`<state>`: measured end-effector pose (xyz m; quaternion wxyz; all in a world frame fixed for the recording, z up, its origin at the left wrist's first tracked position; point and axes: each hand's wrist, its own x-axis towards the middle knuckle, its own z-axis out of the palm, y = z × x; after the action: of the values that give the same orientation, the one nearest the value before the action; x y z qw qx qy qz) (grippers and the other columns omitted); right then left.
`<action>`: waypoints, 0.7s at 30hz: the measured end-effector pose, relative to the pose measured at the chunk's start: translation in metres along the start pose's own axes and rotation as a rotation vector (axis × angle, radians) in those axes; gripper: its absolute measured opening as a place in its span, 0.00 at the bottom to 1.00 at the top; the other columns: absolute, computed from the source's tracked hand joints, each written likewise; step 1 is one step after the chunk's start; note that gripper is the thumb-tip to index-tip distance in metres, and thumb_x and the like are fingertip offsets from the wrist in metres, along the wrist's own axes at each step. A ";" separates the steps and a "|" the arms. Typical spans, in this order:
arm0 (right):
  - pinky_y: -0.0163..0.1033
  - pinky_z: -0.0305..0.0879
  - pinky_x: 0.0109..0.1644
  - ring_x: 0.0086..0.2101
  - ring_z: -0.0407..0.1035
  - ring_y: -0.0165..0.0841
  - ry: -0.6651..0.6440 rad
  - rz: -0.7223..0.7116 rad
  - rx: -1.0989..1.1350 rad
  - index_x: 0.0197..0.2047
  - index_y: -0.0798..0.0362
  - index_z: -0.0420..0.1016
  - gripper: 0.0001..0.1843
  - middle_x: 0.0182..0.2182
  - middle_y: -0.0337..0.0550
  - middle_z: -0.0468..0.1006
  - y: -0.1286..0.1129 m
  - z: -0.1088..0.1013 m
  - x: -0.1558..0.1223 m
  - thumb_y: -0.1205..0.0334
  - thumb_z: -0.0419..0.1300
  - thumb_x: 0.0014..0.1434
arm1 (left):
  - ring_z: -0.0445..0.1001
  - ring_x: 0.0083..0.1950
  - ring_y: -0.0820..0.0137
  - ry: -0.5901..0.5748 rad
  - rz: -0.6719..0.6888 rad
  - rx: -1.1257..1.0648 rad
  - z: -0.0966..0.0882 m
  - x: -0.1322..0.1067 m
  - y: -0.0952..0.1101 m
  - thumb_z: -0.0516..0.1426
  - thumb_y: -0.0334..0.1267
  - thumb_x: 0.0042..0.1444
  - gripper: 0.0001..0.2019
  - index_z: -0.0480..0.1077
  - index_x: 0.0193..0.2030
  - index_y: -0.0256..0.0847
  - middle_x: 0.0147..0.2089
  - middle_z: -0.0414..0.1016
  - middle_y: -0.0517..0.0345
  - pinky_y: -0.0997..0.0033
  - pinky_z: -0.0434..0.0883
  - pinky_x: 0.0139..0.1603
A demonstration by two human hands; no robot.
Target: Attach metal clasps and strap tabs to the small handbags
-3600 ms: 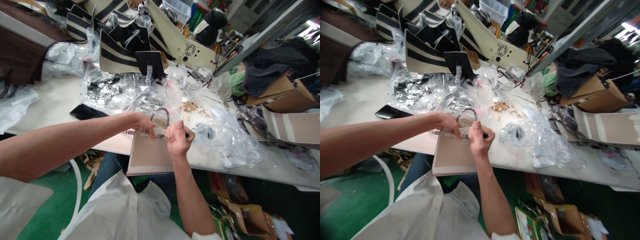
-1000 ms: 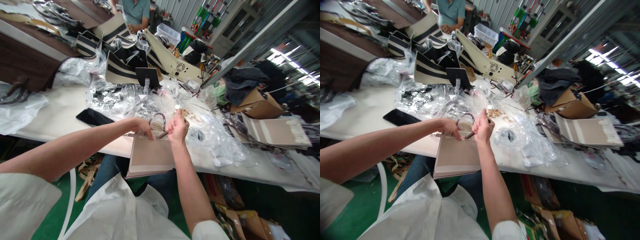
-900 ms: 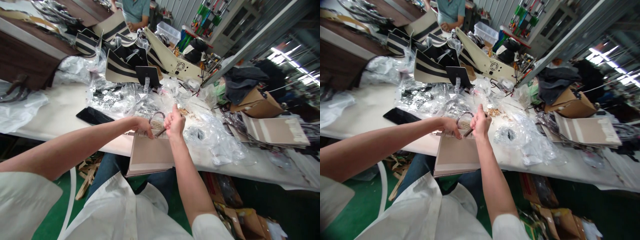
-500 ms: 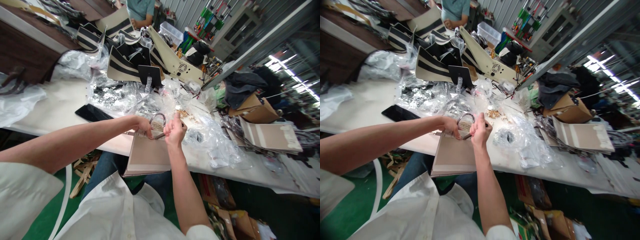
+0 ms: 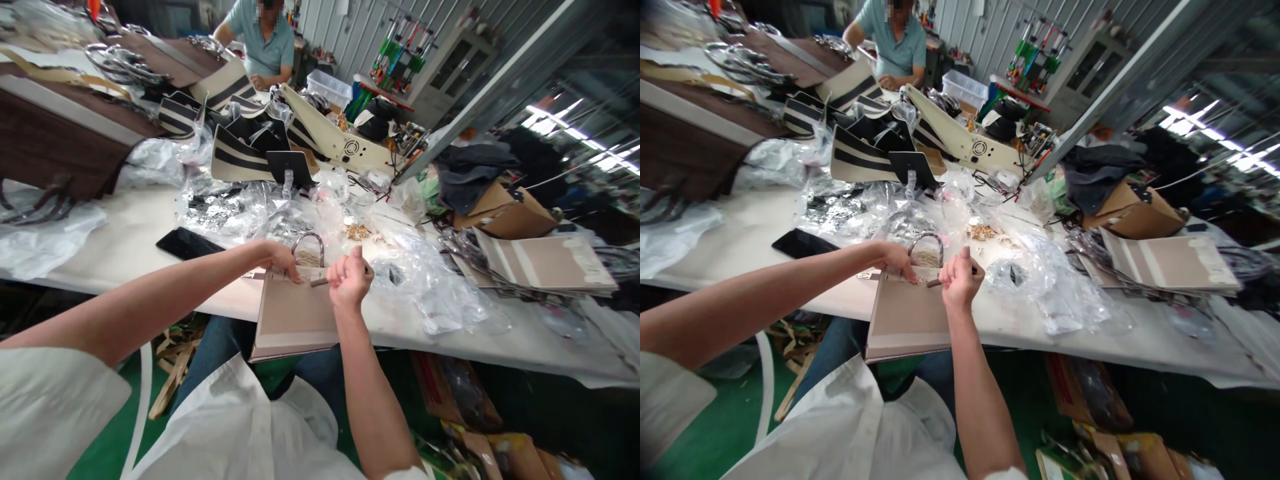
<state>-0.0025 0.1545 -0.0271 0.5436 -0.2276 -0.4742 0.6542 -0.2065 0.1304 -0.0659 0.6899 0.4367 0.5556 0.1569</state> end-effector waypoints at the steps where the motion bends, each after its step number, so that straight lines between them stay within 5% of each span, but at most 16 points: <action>1: 0.34 0.42 0.17 0.14 0.42 0.22 -0.013 -0.014 -0.014 0.19 0.49 0.51 0.44 0.15 0.27 0.48 -0.002 0.003 -0.004 0.33 0.74 0.66 | 0.87 0.56 0.51 -0.036 -0.023 -0.023 -0.001 0.002 -0.001 0.81 0.44 0.40 0.29 0.82 0.50 0.42 0.48 0.90 0.51 0.62 0.86 0.52; 4: 0.35 0.42 0.18 0.15 0.43 0.23 -0.046 -0.009 -0.064 0.19 0.48 0.50 0.45 0.15 0.28 0.48 -0.001 0.013 -0.011 0.32 0.74 0.65 | 0.87 0.55 0.53 -0.086 -0.087 -0.086 -0.007 0.007 -0.003 0.82 0.44 0.35 0.32 0.82 0.49 0.46 0.48 0.90 0.53 0.64 0.86 0.50; 12: 0.35 0.44 0.16 0.14 0.45 0.24 0.034 0.095 -0.201 0.21 0.46 0.49 0.44 0.16 0.27 0.47 0.014 0.028 0.009 0.26 0.72 0.63 | 0.87 0.56 0.53 -0.108 0.015 -0.103 -0.009 0.013 -0.015 0.82 0.41 0.31 0.35 0.82 0.50 0.44 0.51 0.90 0.52 0.61 0.86 0.53; 18: 0.33 0.40 0.14 0.14 0.44 0.23 0.246 0.437 -0.337 0.24 0.44 0.49 0.42 0.14 0.23 0.48 0.045 0.045 0.063 0.29 0.74 0.62 | 0.86 0.55 0.51 -0.065 0.034 -0.046 -0.009 0.015 -0.017 0.80 0.41 0.31 0.30 0.83 0.45 0.43 0.47 0.89 0.52 0.61 0.86 0.50; 21: 0.32 0.38 0.14 0.15 0.43 0.23 0.241 0.504 -0.343 0.25 0.45 0.51 0.42 0.14 0.23 0.49 0.044 0.047 0.070 0.29 0.76 0.61 | 0.86 0.54 0.51 -0.053 0.010 -0.034 -0.007 0.012 -0.015 0.80 0.40 0.31 0.29 0.83 0.44 0.43 0.46 0.89 0.51 0.63 0.85 0.48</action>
<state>-0.0839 0.2032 -0.0291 0.3703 -0.5019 -0.4384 0.6471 -0.2134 0.1332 -0.0852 0.7110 0.4316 0.5321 0.1584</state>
